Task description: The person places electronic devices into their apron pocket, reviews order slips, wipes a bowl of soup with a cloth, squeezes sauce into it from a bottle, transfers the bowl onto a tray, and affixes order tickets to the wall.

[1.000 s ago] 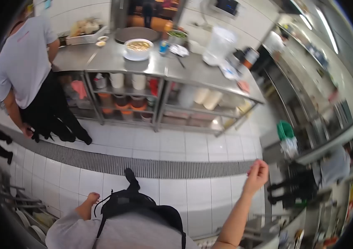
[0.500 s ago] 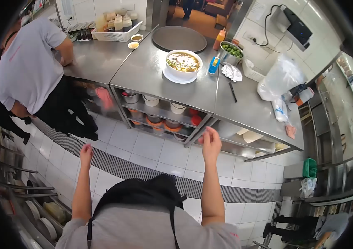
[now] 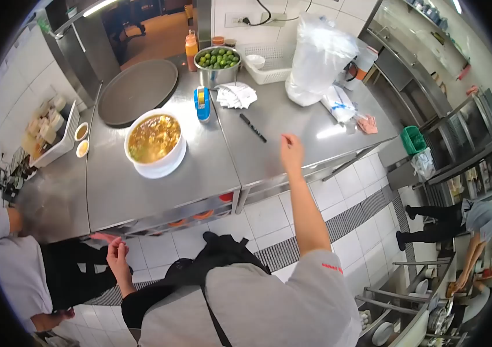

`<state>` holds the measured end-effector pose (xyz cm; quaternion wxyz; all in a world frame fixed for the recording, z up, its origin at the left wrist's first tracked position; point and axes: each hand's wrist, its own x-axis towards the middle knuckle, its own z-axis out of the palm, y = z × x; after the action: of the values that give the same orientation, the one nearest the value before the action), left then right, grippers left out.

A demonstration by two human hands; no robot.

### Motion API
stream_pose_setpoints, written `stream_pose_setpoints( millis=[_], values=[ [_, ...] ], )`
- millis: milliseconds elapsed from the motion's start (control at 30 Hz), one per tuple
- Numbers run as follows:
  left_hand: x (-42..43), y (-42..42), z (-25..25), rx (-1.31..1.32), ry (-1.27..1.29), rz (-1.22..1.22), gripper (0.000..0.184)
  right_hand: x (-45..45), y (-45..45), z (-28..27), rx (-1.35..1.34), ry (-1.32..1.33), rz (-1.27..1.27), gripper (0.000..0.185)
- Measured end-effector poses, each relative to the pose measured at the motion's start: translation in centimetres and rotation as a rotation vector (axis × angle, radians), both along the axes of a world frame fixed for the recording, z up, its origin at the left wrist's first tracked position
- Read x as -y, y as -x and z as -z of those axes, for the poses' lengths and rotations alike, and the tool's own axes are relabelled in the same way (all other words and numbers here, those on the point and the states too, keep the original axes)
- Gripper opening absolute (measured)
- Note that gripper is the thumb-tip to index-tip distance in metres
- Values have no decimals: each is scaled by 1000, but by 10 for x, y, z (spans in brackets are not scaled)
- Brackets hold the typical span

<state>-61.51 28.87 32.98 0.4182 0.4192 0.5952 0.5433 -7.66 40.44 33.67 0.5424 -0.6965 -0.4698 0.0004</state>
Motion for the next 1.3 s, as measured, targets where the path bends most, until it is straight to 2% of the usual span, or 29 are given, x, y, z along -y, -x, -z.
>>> stream_pose_setpoints(
  millis=[133, 267, 467, 533, 600, 633, 667, 733, 767, 833, 867, 900, 933, 967, 1033, 1067, 1133, 1200, 1267, 1300],
  values=[
    [-29, -35, -13, 50, -27, 137, 16, 61, -56, 14, 89, 74, 197, 14],
    [-39, -86, -23, 103, -33, 229, 15, 96, -125, -2, 167, 238, 353, 18],
    [-18, -140, -37, 35, -52, 157, 12, 49, -260, 1, 259, 296, 448, 18],
    [-13, -156, -34, 21, -63, 123, 12, 25, -334, 36, 428, 180, 420, 16],
    [-16, -179, -38, -23, -35, 55, 13, 14, -361, 3, 805, -203, 153, 12],
    [-12, -190, -41, -46, -6, -6, 13, 12, -373, 10, 620, 32, 225, 12],
    [-11, -204, -42, -7, 17, -32, 13, 8, -398, 25, 808, 35, 225, 10],
    [-18, -229, -38, 57, 28, -59, 14, 1, -439, 35, 937, 433, 113, 19],
    [-19, -239, -33, 83, 23, -48, 15, -1, -454, 44, 982, 433, 146, 20],
    [-22, -256, -34, 74, 59, -2, 16, 2, -469, 40, 1127, 671, -64, 26],
    [-21, -263, -32, 108, 40, 1, 16, 2, -465, 37, 948, 871, -88, 27],
    [-20, -267, -32, 139, 20, 18, 17, 13, -402, -8, 992, 1059, -58, 28],
    [-18, -270, -33, 132, 37, -7, 17, 15, -371, -20, 1041, 1247, -35, 28],
    [-17, -273, -33, 130, 55, -23, 18, 12, -387, 12, 1139, 1209, -146, 23],
    [-12, -271, -27, 109, 75, -59, 18, 10, -372, 25, 1360, 1023, -749, 23],
    [-11, -269, -21, 88, 78, -82, 19, 16, -294, -19, 941, 1089, -656, 24],
    [-11, -259, -19, 53, 67, -128, 20, 9, -217, -55, 246, 1169, -963, 24],
    [-20, -238, -23, 17, 52, -191, 19, 6, -156, -87, -307, 1080, -1073, 16],
    [-35, -209, -23, 120, 6, -255, 19, -10, -133, -79, -425, 1028, -1146, 17],
    [-45, -192, -25, 63, 29, -277, 21, -19, -116, -71, -505, 884, -1237, 17]
  ],
)
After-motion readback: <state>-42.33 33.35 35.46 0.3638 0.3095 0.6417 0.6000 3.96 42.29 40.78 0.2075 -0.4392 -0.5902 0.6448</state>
